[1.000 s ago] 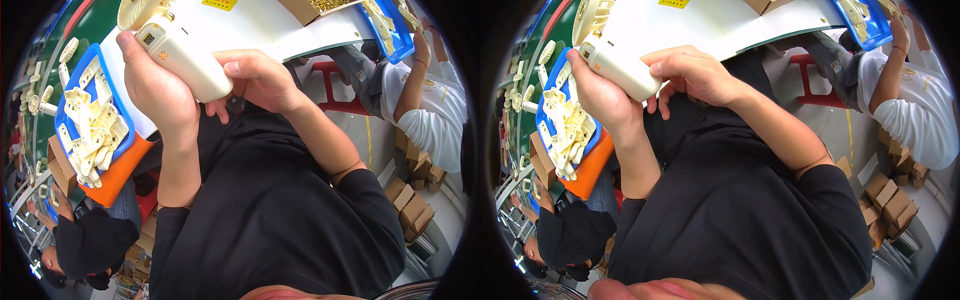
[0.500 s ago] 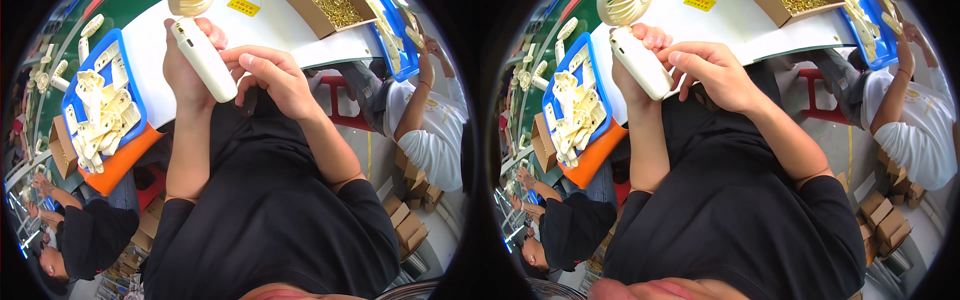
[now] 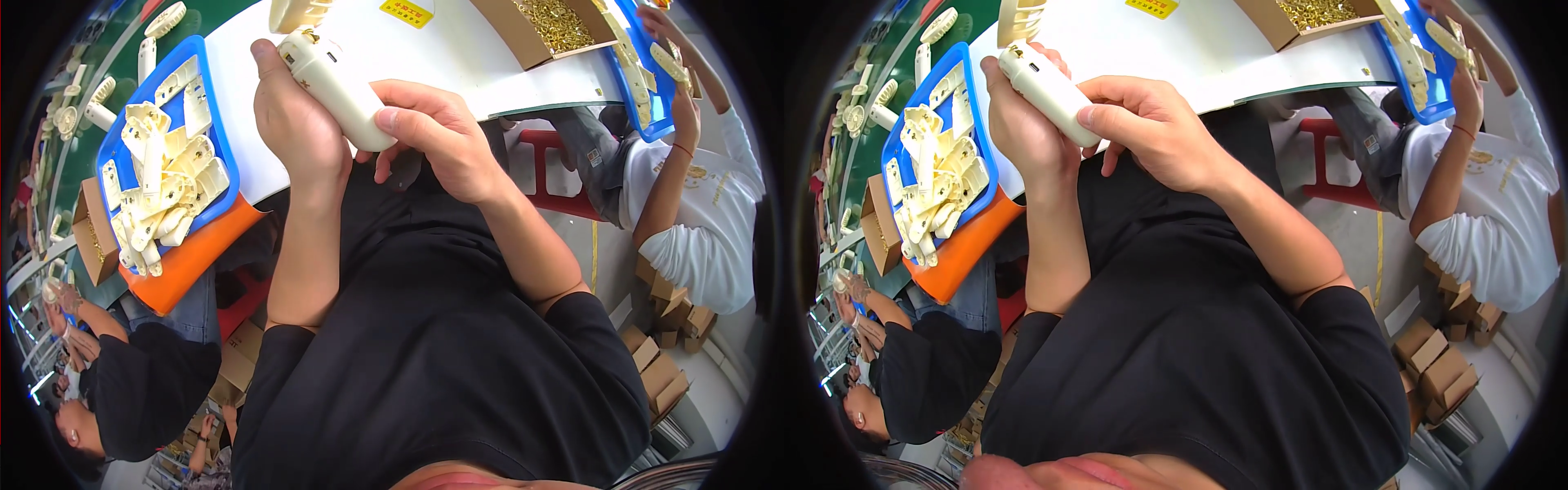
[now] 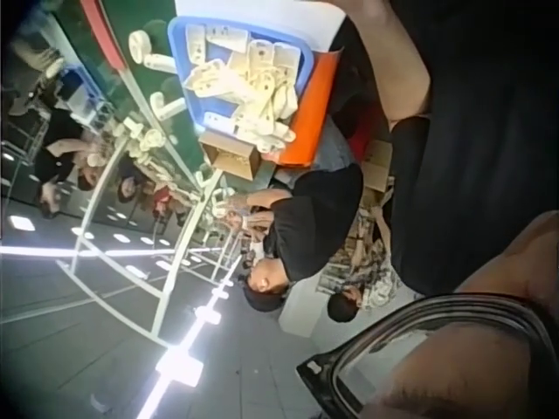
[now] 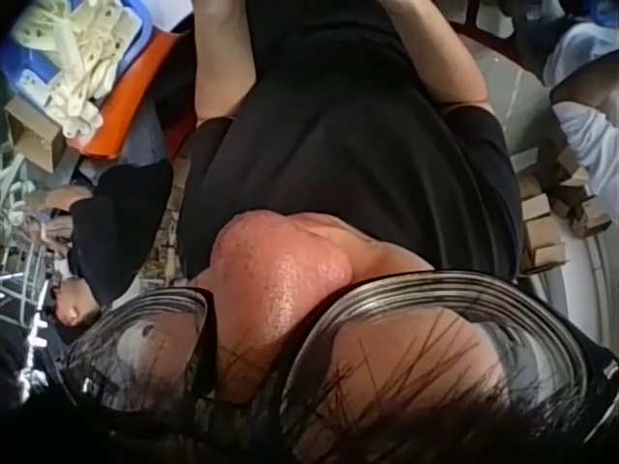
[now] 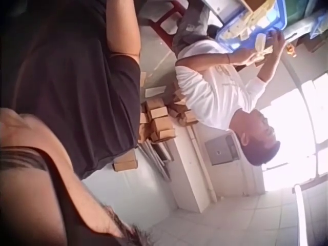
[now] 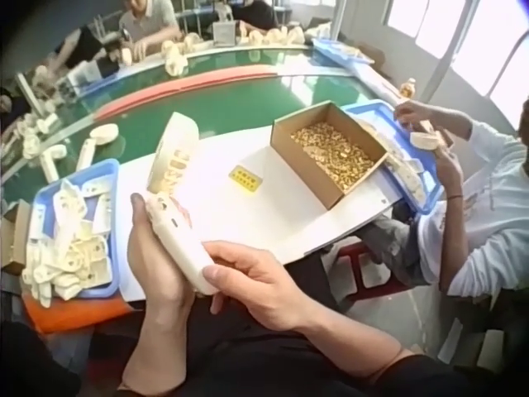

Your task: The person assembles handheld fans by fitting plastic casing onto the internal components and pressing the pieces together by hand, places the assembled fan onto the conveyor belt, and retrieves more fan parts from a cardboard box.

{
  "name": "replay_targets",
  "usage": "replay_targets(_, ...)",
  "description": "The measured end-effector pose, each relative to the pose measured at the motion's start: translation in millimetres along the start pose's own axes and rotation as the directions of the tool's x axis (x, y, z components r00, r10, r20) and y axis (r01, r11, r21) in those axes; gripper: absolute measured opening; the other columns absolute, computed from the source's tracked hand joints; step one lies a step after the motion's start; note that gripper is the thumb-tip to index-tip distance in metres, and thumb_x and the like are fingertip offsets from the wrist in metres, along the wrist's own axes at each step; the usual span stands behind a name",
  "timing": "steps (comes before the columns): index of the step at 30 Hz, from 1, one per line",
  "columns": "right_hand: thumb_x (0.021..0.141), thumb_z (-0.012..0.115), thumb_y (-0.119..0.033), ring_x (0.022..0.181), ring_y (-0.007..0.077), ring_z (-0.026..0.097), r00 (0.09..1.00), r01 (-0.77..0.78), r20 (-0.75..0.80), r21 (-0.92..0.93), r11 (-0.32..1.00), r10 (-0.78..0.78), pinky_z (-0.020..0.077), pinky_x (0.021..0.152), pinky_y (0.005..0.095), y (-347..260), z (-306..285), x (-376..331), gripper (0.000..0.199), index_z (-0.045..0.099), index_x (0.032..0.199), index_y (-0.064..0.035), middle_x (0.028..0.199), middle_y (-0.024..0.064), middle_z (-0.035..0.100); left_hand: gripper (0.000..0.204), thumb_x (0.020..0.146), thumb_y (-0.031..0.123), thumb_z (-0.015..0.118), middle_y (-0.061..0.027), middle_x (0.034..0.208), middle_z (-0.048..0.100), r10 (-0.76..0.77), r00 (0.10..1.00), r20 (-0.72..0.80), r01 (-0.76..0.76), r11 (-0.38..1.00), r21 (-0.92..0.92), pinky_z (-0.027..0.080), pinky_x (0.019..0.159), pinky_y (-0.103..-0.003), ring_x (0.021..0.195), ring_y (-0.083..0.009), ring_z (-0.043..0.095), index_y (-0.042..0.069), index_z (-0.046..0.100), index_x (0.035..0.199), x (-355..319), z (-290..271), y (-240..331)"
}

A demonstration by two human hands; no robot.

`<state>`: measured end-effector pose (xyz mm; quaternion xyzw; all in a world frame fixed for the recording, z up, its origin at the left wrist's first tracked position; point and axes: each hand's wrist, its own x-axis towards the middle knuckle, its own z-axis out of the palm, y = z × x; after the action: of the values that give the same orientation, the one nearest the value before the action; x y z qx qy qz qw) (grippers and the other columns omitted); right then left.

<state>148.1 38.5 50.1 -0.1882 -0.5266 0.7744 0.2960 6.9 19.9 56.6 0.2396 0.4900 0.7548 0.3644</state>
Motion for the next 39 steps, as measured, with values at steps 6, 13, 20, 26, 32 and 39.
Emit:
replay_targets(6, 0.102, 0.055, -0.024, 0.087, 0.0173, 0.068, 1.000, -0.007, 0.011, 0.022, 1.000, 0.007, 0.0586, 0.073, 0.0309, -4, 3, -2, 0.044, 0.059, 0.133, 0.0074, 0.102, 0.0118, 0.069, 0.054, 0.112, 0.047, 0.028, -0.0091, 0.084, 0.058, 0.083, 0.996, 0.012, -0.083, 0.997, 0.004, 0.047, 0.073, -0.032, 0.076, -0.0184, 0.055, 0.002, 0.057, 0.098, -4, -2, 1)
replay_targets(13, 0.107, 0.046, -0.038, 0.089, 0.0188, 0.069, 0.998, -0.058, -0.013, 0.100, 0.993, 0.060, 0.0578, 0.080, 0.0319, -3, -5, 2, 0.053, 0.060, 0.131, 0.0072, 0.107, 0.0146, 0.071, 0.058, 0.112, 0.048, 0.027, -0.0109, 0.090, 0.063, 0.013, 0.972, 0.235, 0.022, 0.989, -0.147, 0.048, 0.076, -0.030, 0.082, -0.0172, 0.059, 0.001, 0.060, 0.102, -2, -15, -10)
replay_targets(20, 0.109, 0.028, -0.054, 0.093, 0.0153, 0.065, 0.924, -0.134, -0.346, 0.107, 0.985, 0.163, 0.0524, 0.086, 0.0295, -3, 2, 31, 0.074, 0.068, 0.115, 0.0072, 0.104, 0.0140, 0.071, 0.054, 0.114, 0.041, 0.029, -0.0068, 0.095, 0.067, 0.320, 0.937, 0.139, -0.344, 0.916, 0.207, 0.049, 0.080, -0.026, 0.087, -0.0123, 0.062, 0.000, 0.063, 0.107, -25, 6, -23)
replay_targets(26, 0.109, 0.028, -0.051, 0.091, 0.0170, 0.064, 0.910, -0.041, -0.405, 0.116, 0.992, 0.085, 0.0524, 0.083, 0.0307, 5, 8, 27, 0.070, 0.067, 0.118, 0.0068, 0.105, 0.0146, 0.071, 0.052, 0.114, 0.041, 0.030, -0.0086, 0.104, 0.066, 0.334, 0.901, 0.278, -0.380, 0.916, 0.130, 0.048, 0.085, -0.026, 0.093, -0.0132, 0.062, 0.000, 0.061, 0.113, -23, 2, -29)
replay_targets(32, 0.109, 0.024, -0.044, 0.082, 0.0193, 0.065, 0.922, -0.047, -0.385, 0.004, 0.999, 0.045, 0.0549, 0.074, 0.0339, 4, -1, 16, 0.066, 0.067, 0.115, 0.0055, 0.099, 0.0147, 0.071, 0.061, 0.112, 0.051, 0.028, -0.0124, 0.111, 0.065, 0.016, 0.958, 0.288, 0.000, 0.998, -0.057, 0.049, 0.088, -0.028, 0.098, -0.0143, 0.062, -0.001, 0.059, 0.116, -26, -4, -22)
replay_targets(39, 0.106, 0.031, -0.043, 0.058, 0.0228, 0.062, 0.963, -0.130, -0.220, 0.122, 0.984, 0.154, 0.0505, 0.046, 0.0366, 22, -4, 1, 0.057, 0.064, 0.117, 0.0016, 0.086, 0.0127, 0.068, 0.076, 0.109, 0.058, 0.025, -0.0099, 0.086, 0.069, -0.388, 0.859, 0.333, 0.386, 0.919, 0.076, 0.050, 0.076, -0.027, 0.080, -0.0124, 0.064, -0.004, 0.067, 0.099, -15, -14, -21)
